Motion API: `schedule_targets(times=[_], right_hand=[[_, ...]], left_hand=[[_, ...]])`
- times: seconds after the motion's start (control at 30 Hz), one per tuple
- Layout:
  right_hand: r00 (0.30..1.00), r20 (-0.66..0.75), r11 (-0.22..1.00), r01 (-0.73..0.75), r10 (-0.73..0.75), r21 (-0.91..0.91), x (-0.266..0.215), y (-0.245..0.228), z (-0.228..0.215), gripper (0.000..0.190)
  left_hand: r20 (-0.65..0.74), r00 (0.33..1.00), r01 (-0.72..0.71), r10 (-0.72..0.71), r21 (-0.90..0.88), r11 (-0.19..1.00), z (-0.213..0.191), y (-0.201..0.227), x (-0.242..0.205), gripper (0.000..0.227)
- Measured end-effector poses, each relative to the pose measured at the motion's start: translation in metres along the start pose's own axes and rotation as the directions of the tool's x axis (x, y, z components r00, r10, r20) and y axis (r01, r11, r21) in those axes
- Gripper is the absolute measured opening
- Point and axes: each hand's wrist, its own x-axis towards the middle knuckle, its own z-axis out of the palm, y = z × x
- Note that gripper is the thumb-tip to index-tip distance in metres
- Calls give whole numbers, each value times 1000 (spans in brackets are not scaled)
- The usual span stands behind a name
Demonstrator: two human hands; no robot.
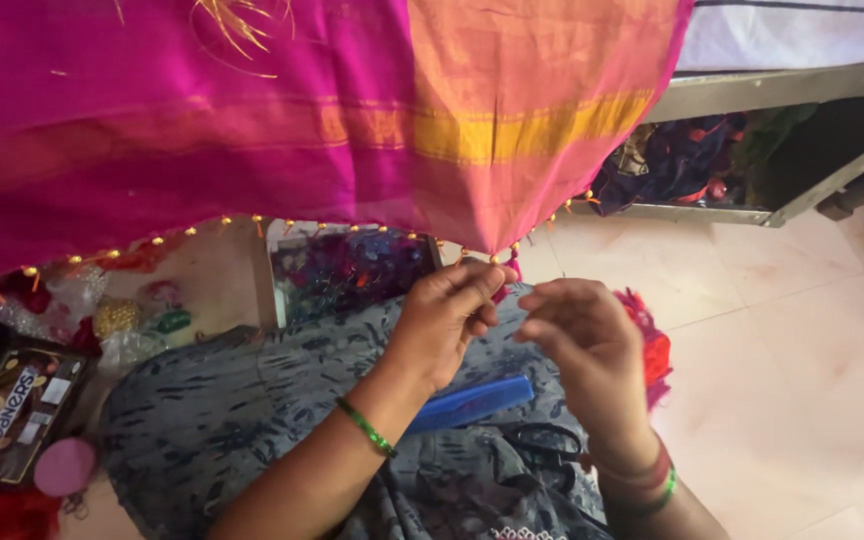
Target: Manually creating and attaching decorative thread tassels to the edge of a pink and orange saree.
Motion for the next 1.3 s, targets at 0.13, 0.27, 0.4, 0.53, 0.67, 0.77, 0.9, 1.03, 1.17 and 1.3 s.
schedule_targets(times=[0.13, 0.27, 0.4, 0.53, 0.67, 0.77, 0.9, 1.03, 1.17, 1.3], right_hand=[[995, 101, 993, 9, -21, 117, 0, 22, 8, 33], [990, 137, 993, 23, -40, 120, 0, 32, 10, 33], [988, 150, 988, 8, -32, 157, 0, 25, 13, 28], [972, 127, 953, -221, 198, 208, 1, 18, 15, 15], [961, 150, 964, -248, 233, 92, -3, 34, 12, 21], [979, 102, 976, -157, 174, -153, -2, 44, 4, 13], [932, 345, 744, 306, -107, -594, 2, 13, 6, 12], [877, 378, 541, 480, -296, -690, 28, -35, 9, 13], [706, 572, 278, 698, -417, -660, 60, -66, 24, 13], [475, 790, 128, 876, -388, -464, 77, -87, 48, 20]], left_hand=[[13, 1000, -20, 20, 24, 1000, 0, 4, -4, 20], [41, 998, -57, 57, 6, 998, -1, 5, -5, 20], [63, 995, -77, 75, 20, 997, -4, 2, -4, 22], [56, 997, -51, 50, 12, 999, -3, 8, -7, 22], [71, 996, -55, 58, -52, 997, -2, 11, -6, 21], [40, 995, -96, 95, 37, 995, -11, 17, -3, 22], [30, 991, -135, 131, 227, 964, -25, 32, -4, 23], [51, 999, -36, 17, 400, 916, -14, 56, -14, 22], [161, 985, -142, 66, 521, 842, -11, 62, -16, 19], [13, 994, -91, 110, 654, 751, -10, 68, -26, 16]])
